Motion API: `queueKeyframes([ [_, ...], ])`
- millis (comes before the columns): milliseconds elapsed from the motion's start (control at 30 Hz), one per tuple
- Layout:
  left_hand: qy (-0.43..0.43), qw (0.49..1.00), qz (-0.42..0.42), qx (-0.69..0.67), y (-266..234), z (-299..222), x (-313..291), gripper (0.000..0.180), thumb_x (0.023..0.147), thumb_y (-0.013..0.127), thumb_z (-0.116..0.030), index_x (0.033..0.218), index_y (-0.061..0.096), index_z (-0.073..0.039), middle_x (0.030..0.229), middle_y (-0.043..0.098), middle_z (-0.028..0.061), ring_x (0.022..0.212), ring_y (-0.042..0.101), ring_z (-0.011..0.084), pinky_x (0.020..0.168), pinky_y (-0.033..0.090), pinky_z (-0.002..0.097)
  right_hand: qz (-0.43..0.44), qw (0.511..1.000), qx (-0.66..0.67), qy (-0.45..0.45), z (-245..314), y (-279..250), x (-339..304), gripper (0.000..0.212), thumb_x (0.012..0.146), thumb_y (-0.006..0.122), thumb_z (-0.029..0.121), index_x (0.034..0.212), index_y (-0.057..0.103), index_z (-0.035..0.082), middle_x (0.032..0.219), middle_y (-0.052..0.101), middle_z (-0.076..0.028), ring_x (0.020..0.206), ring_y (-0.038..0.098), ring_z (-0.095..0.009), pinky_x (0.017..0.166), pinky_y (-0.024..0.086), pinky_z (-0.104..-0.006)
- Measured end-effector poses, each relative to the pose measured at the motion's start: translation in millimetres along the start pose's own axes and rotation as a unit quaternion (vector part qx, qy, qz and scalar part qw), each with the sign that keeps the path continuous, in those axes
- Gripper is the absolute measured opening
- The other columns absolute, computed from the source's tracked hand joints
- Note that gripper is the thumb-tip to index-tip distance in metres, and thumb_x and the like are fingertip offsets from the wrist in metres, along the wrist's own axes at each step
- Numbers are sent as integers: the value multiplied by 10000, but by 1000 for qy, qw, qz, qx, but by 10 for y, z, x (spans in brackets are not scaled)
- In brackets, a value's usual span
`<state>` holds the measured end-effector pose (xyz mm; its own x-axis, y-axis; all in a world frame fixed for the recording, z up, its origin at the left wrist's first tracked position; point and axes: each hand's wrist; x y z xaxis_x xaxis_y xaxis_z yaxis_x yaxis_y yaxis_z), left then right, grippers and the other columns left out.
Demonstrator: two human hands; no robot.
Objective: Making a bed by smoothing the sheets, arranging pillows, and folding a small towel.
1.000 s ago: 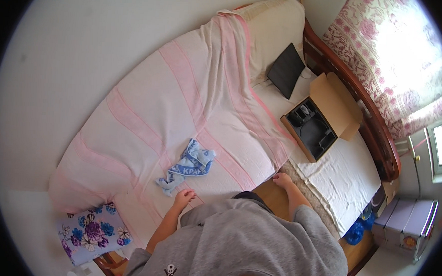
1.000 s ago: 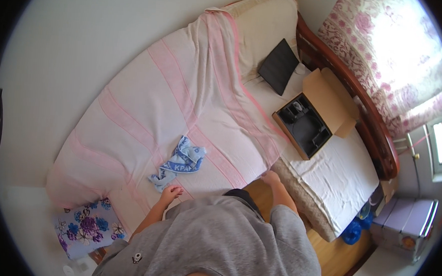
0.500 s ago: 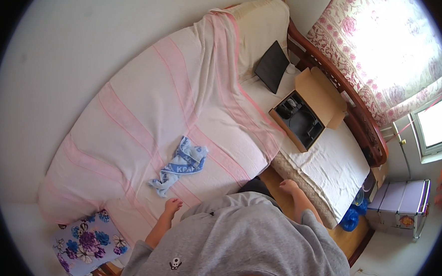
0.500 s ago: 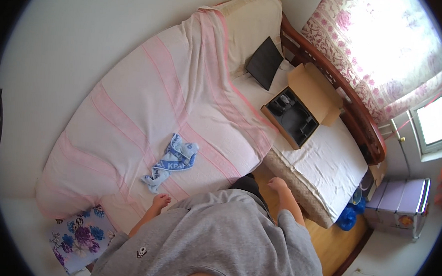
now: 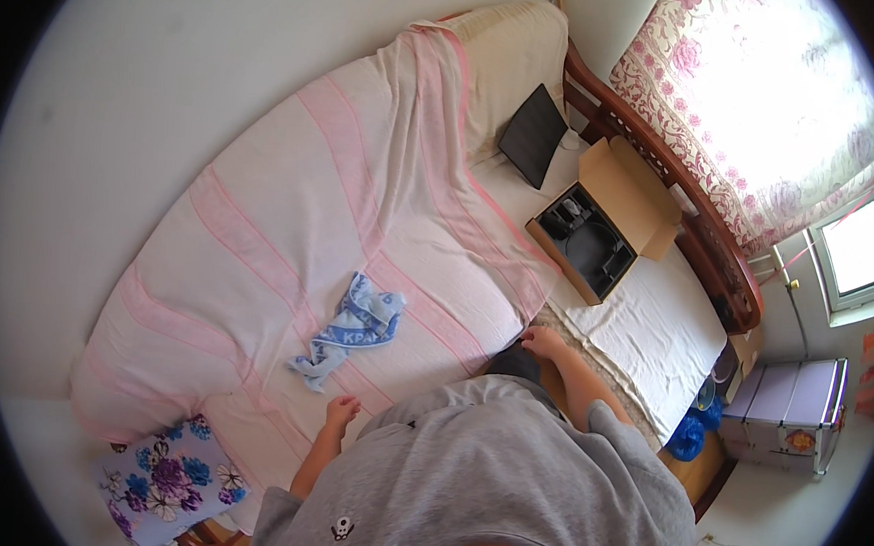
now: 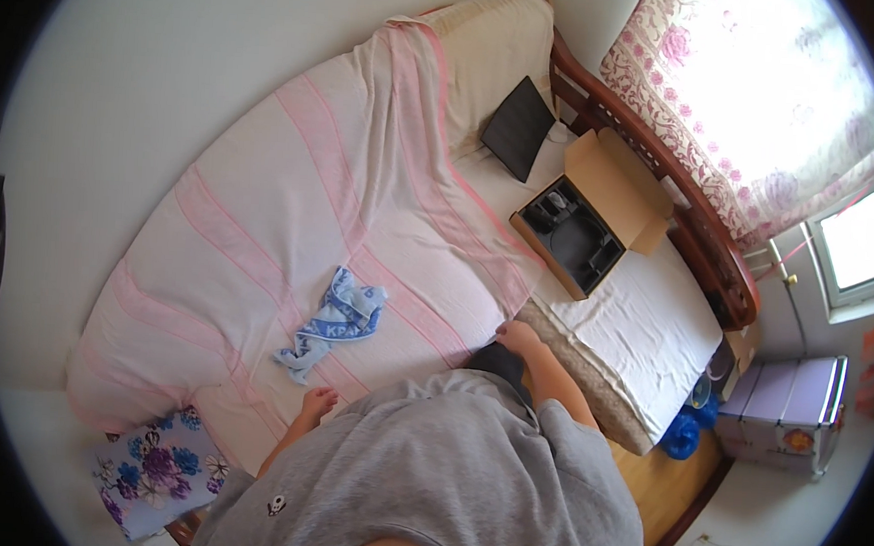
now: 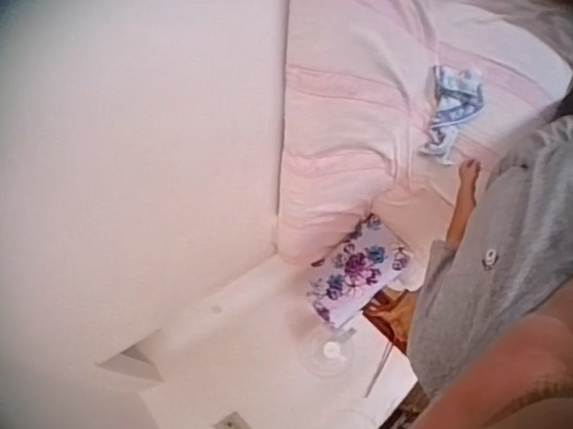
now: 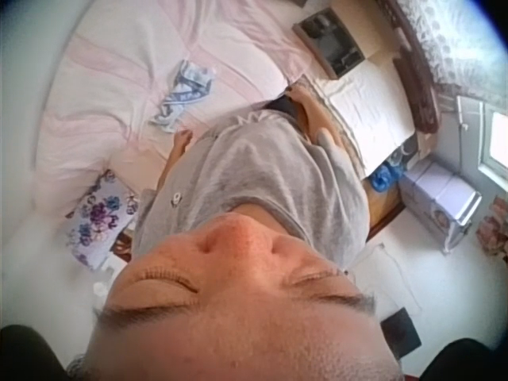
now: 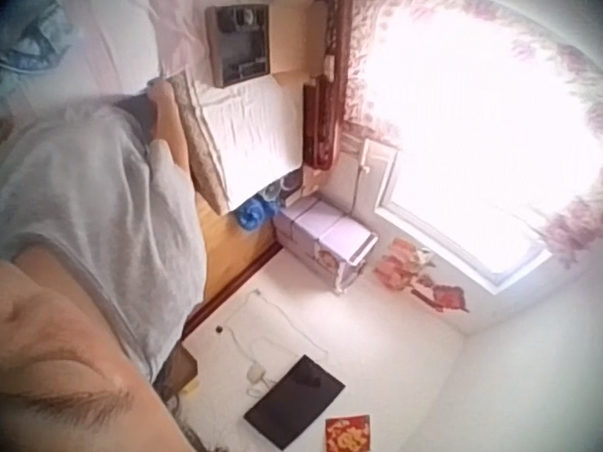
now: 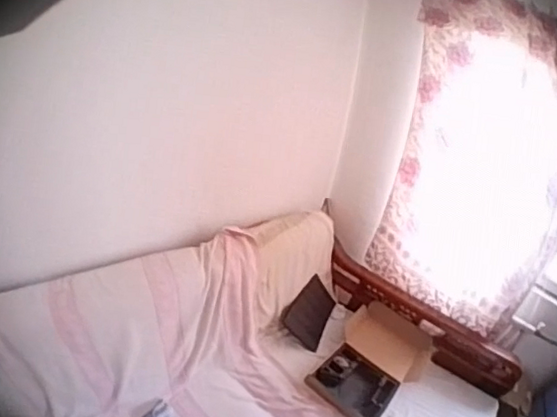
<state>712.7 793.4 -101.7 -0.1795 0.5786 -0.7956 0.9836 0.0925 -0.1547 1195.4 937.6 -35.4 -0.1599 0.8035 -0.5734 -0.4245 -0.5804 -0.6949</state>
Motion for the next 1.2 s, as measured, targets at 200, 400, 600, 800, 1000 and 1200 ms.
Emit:
queueKeyframes([
  [200, -85, 996, -7, 0, 215, 21, -130, 220, 774, 513, -148, 961, 527, -32, 806, 595, 65, 649, 561, 133, 541, 439, 221, -3, 999, 27, 24, -432, -111, 112, 268, 681, 574, 265, 896, 599, 108, 857, 602, -91, 812, 567, -224, 735, 435, -323],
  [400, -122, 993, -9, 0, 831, -474, -18, 227, 789, 505, -179, 960, 520, -32, 842, 590, 78, 701, 571, 153, 567, 453, 228, -8, 986, 14, 164, -1247, -412, 285, 275, 686, 530, 267, 901, 607, 115, 899, 594, -100, 857, 556, -244, 771, 429, -326],
  [600, -108, 988, 30, 104, 2227, -1600, 447, 216, 795, 505, -167, 963, 510, -30, 863, 586, 89, 731, 578, 166, 589, 466, 239, -94, 935, 145, 309, -2710, -733, 617, 280, 701, 496, 252, 910, 598, 96, 954, 572, -137, 911, 530, -280, 795, 417, -353],
  [800, -11, 969, 121, 216, 4010, -2618, 1663, 217, 785, 488, -101, 993, 485, -39, 835, 570, 63, 697, 561, 141, 585, 466, 238, -228, 862, 208, 401, -3835, -1161, 1159, 439, 767, 478, 327, 1067, 479, 6, 998, 538, -191, 963, 495, -309, 821, 391, -380],
  [1000, 220, 908, 22, 356, 5251, -3291, 3029, 533, 753, 551, -150, 1221, 330, -22, 1170, 431, 155, 913, 515, 176, 764, 410, 254, -263, 814, 363, 369, -4443, -1481, 1814, 668, 731, 508, 437, 1209, 328, 6, 1103, 485, -188, 1035, 454, -309, 867, 357, -335],
  [1200, 74, 911, 109, 392, 6031, -3516, 3355, 409, 768, 517, -96, 1161, 422, -30, 1048, 536, 97, 967, 497, 180, 825, 366, 250, -162, 856, 348, 346, -4700, -1322, 2024, 604, 706, 516, 285, 1197, 315, -2, 914, 551, -233, 915, 503, -359, 797, 396, -391],
])
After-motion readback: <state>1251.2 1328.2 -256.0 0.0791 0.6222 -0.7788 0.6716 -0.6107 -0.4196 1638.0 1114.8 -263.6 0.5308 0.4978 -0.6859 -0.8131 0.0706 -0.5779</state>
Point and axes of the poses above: each hand's wrist, its own x-axis towards the middle knuckle, its own y-axis out of the palm, z = x × y
